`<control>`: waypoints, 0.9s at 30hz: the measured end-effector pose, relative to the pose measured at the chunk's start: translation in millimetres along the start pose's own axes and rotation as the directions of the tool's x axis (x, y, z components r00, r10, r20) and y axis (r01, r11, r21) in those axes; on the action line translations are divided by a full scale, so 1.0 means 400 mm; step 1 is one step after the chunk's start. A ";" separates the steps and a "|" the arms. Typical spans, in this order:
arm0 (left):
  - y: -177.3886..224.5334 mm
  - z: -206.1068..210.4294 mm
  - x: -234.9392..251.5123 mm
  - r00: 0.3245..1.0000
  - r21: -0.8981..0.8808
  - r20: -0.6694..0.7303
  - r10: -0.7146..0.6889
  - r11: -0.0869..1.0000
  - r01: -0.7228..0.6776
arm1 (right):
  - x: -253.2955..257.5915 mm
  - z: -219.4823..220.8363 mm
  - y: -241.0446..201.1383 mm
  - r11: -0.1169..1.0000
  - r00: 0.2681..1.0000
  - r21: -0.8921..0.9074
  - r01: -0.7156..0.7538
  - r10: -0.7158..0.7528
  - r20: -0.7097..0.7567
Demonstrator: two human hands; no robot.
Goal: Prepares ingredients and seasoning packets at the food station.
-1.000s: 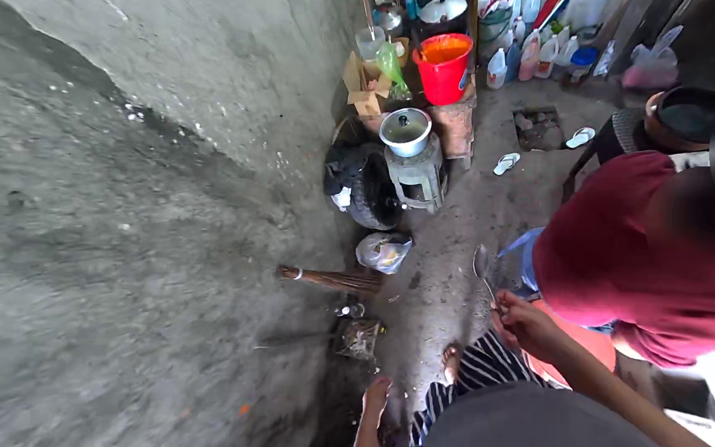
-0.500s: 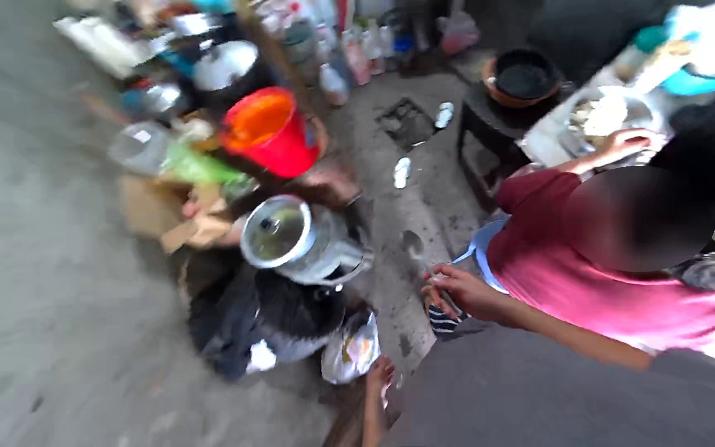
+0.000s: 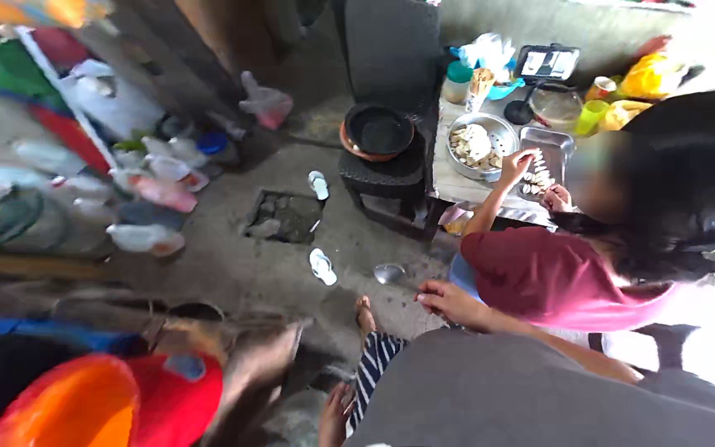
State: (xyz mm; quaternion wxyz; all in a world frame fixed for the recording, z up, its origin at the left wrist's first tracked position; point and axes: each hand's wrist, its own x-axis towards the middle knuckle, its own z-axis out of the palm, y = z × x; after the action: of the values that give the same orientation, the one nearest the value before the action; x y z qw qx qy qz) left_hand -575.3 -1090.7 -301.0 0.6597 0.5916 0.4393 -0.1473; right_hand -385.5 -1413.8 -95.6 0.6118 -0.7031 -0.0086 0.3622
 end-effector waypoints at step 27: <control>1.618 1.384 0.690 0.407 0.198 0.851 0.333 0.515 -0.834 | 0.431 -0.239 -0.299 0.761 0.386 0.504 0.408 0.357 -0.851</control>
State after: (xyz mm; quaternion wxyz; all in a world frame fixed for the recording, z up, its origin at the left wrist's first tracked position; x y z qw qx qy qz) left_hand 268.9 -1338.8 -135.5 0.5522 0.7762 -0.1881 -0.2390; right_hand -157.1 -1387.0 -79.2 0.7172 -0.5217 0.4454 -0.1225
